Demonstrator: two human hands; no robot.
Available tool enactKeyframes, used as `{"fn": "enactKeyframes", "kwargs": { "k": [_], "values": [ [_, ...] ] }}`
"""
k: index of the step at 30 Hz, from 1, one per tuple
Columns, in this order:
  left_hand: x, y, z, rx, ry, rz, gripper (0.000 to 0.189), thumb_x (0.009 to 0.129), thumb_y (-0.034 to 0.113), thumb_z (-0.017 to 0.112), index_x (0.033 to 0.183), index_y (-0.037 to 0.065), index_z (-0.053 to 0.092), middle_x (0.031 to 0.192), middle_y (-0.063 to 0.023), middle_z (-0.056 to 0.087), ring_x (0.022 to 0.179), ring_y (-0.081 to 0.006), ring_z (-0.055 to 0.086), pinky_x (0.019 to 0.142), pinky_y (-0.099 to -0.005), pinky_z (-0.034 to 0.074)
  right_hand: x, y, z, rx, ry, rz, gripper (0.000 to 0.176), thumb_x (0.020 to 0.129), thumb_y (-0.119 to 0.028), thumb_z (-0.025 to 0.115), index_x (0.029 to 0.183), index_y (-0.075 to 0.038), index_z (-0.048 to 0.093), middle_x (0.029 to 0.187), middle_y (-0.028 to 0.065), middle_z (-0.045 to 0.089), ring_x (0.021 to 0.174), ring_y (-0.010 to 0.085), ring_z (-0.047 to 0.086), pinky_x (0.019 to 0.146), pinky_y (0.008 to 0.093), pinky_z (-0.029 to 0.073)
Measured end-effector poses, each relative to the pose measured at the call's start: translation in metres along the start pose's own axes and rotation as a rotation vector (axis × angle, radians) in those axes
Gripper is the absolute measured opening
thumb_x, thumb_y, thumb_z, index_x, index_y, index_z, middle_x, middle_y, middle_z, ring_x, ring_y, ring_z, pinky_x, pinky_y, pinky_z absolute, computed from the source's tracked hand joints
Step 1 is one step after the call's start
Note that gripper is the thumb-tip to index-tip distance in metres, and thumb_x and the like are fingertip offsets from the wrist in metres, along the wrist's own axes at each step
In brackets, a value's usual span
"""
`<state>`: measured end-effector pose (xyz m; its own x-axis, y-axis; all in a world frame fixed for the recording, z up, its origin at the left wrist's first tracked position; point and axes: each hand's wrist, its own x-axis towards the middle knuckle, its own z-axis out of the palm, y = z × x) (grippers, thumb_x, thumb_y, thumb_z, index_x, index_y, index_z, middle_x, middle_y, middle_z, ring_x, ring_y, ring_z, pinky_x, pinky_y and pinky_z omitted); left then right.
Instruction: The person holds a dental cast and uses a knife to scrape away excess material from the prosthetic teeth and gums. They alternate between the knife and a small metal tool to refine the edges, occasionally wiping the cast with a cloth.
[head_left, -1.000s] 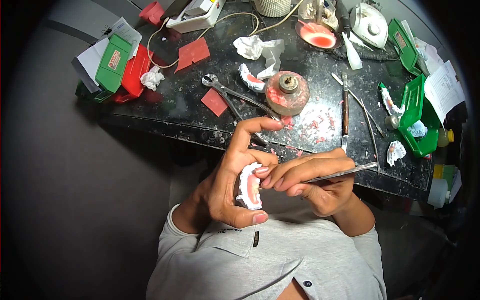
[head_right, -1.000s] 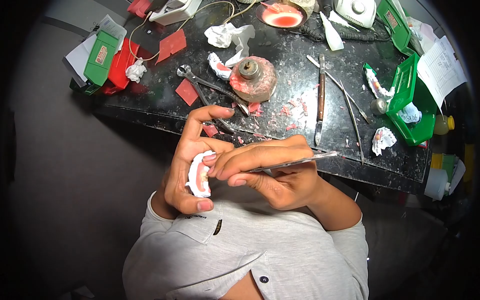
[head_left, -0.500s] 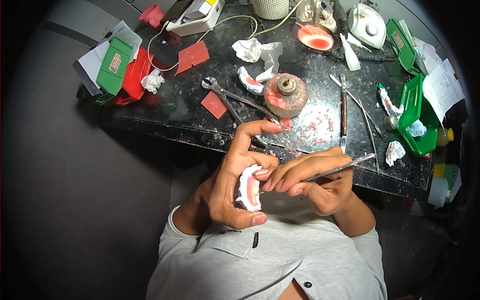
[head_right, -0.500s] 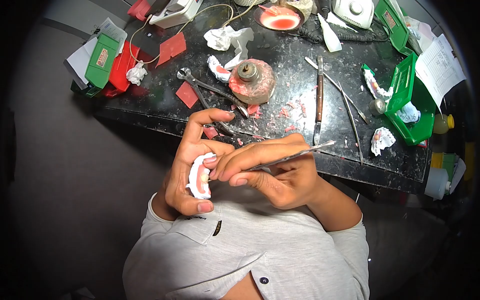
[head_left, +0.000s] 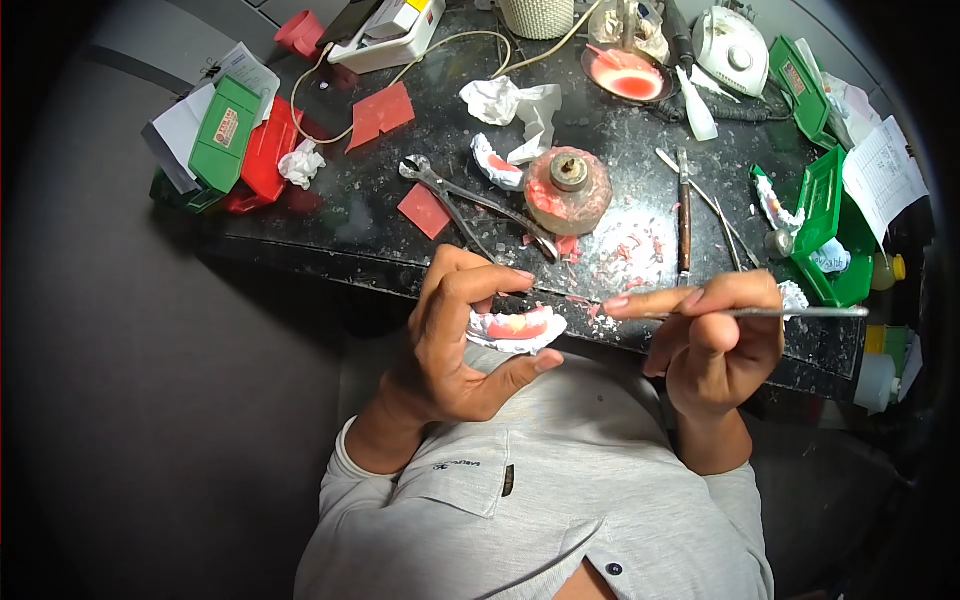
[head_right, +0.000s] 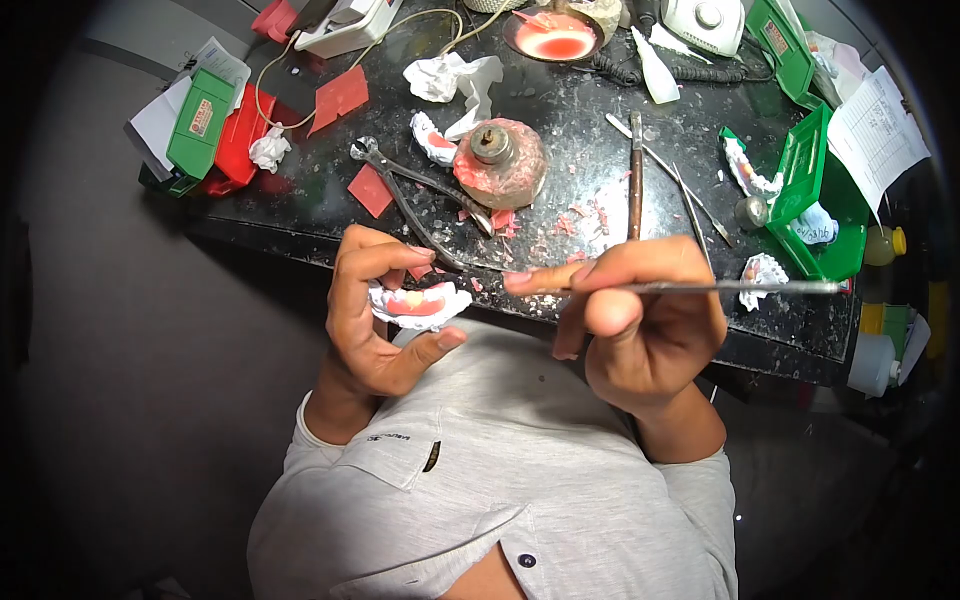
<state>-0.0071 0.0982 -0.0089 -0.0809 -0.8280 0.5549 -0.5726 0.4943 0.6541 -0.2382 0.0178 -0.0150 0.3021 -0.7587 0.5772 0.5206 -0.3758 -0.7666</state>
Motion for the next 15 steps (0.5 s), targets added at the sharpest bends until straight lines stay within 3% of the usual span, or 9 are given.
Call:
{"fn": "enactKeyframes", "kwargs": {
  "k": [1,2,3,5,6,8,15],
  "values": [
    [0.001,0.001,0.0,0.078,0.004,0.028,0.063,0.076,0.037,0.09,0.116,-0.001,0.06,0.098,-0.0101,0.056,0.083,-0.0166,0.048,0.072,-0.0284,0.041,0.001,0.0,0.005,-0.038,-0.012,-0.05,0.031,0.104,-0.018,0.06,0.102,0.012,0.05,0.078,0.0178,0.065,0.075,0.0302,0.076,0.054,0.0313,0.063],
    [0.002,0.002,0.0,0.156,0.008,0.058,0.062,0.076,0.039,0.09,0.113,-0.001,0.061,0.097,-0.0115,0.058,0.082,-0.0181,0.05,0.07,-0.0291,0.043,0.002,0.0,0.008,-0.039,-0.056,-0.056,0.028,0.103,-0.015,0.062,0.105,0.01,0.052,0.084,0.0221,0.069,0.088,0.0344,0.077,0.069,0.0394,0.066],
    [0.003,0.002,0.0,0.156,0.008,0.06,0.062,0.076,0.039,0.09,0.113,-0.001,0.061,0.097,-0.0115,0.058,0.082,-0.0181,0.05,0.07,-0.0291,0.043,0.003,0.0,0.011,-0.041,-0.056,-0.057,0.028,0.103,-0.015,0.062,0.105,0.01,0.052,0.084,0.0221,0.069,0.088,0.0344,0.077,0.069,0.0394,0.066],
    [0.005,0.004,0.0,0.128,0.04,0.094,0.055,0.076,0.025,0.091,0.113,-0.004,0.062,0.1,-0.0128,0.063,0.086,-0.0238,0.057,0.069,-0.0328,0.051,0.007,-0.002,0.015,-0.138,-0.214,-0.089,0.02,0.099,-0.007,0.066,0.112,0.006,0.059,0.104,0.0257,0.074,0.105,0.0381,0.073,0.098,0.0548,0.055],
    [0.006,0.005,0.001,0.127,0.041,0.093,0.055,0.076,0.025,0.091,0.113,-0.004,0.062,0.1,-0.0128,0.063,0.086,-0.0238,0.057,0.069,-0.0328,0.051,0.01,-0.006,0.016,-0.248,-0.278,-0.081,0.021,0.094,-0.003,0.07,0.112,0.006,0.064,0.109,0.0243,0.074,0.107,0.0376,0.073,0.095,0.049,0.058],
    [0.006,0.007,0.001,0.186,0.073,0.101,0.054,0.073,0.022,0.092,0.111,-0.003,0.064,0.098,-0.0121,0.063,0.084,-0.0237,0.058,0.068,-0.0325,0.052,0.018,-0.01,0.024,-0.488,-0.325,-0.232,0.019,0.1,-0.009,0.064,0.109,0.008,0.064,0.099,0.0273,0.073,0.099,0.0391,0.074,0.092,0.0496,0.06],
    [0.004,0.007,0.001,0.199,0.1,0.079,0.055,0.07,0.019,0.093,0.111,-0.002,0.064,0.098,-0.0119,0.063,0.082,-0.0236,0.061,0.066,-0.0327,0.053,0.014,-0.003,0.029,-0.467,-0.357,-0.224,0.016,0.09,0.001,0.072,0.104,0.008,0.07,0.105,0.0257,0.072,0.103,0.037,0.074,0.093,0.0497,0.06]
  ]
}}
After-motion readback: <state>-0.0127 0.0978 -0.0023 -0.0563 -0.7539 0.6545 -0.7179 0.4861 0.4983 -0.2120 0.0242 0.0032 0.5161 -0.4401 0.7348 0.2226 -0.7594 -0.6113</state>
